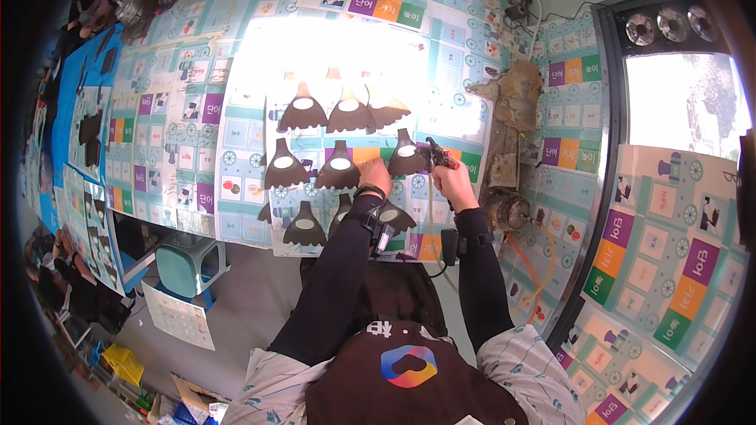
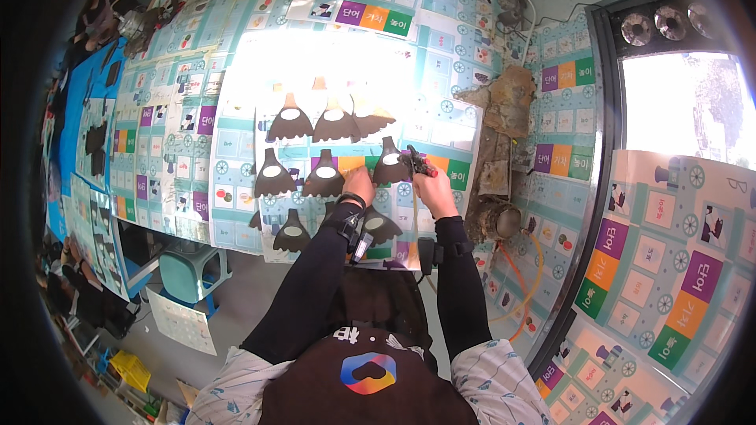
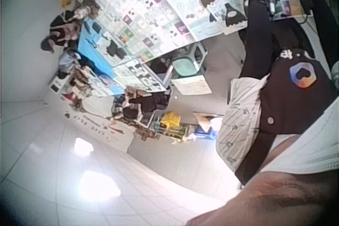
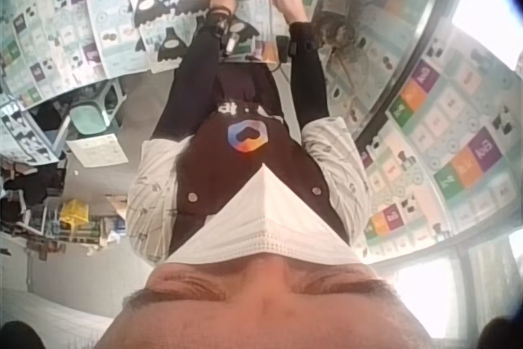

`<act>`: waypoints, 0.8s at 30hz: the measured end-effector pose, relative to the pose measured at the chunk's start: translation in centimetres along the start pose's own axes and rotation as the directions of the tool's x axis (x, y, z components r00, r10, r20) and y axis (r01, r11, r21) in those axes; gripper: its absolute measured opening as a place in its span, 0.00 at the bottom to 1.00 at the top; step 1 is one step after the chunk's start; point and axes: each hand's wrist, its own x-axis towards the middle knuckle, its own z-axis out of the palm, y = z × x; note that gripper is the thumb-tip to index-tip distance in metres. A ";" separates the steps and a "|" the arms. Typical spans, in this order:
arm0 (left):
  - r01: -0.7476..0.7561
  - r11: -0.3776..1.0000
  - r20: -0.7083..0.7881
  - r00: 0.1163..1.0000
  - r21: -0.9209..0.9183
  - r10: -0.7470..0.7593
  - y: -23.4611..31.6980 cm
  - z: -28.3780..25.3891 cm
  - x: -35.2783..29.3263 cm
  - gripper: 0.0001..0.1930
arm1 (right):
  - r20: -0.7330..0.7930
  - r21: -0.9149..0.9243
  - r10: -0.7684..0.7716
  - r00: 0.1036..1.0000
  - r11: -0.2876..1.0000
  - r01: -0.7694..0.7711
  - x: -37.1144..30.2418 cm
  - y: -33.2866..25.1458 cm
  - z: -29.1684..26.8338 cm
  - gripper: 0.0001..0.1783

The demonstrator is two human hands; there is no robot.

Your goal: Applying glue and assembling decorative and functional components onto shoe upper materials.

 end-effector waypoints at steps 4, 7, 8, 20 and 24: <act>0.008 1.000 0.007 1.000 -0.011 -0.008 0.4 -0.4 -0.2 0.14 | -0.037 -0.016 -0.029 0.999 0.999 0.028 0.4 0.4 0.3 0.04; 0.015 1.000 0.012 1.000 -0.011 -0.015 0.3 -0.5 -0.2 0.14 | -0.035 0.189 0.280 0.959 0.945 -0.269 0.6 0.0 0.4 0.03; 0.015 1.000 0.009 1.000 -0.008 -0.015 0.1 -0.5 -0.3 0.14 | -0.030 0.188 0.279 0.960 0.945 -0.268 0.7 0.7 0.7 0.03; 0.021 1.000 0.003 1.000 -0.019 -0.021 0.4 -0.5 -0.4 0.13 | 0.132 -0.213 -0.143 0.981 0.962 0.169 1.1 2.5 0.7 0.07; 0.014 1.000 -0.007 1.000 -0.012 -0.015 0.7 -0.7 -0.5 0.13 | 0.204 -0.364 -0.452 0.868 0.788 0.496 0.5 2.2 0.5 0.06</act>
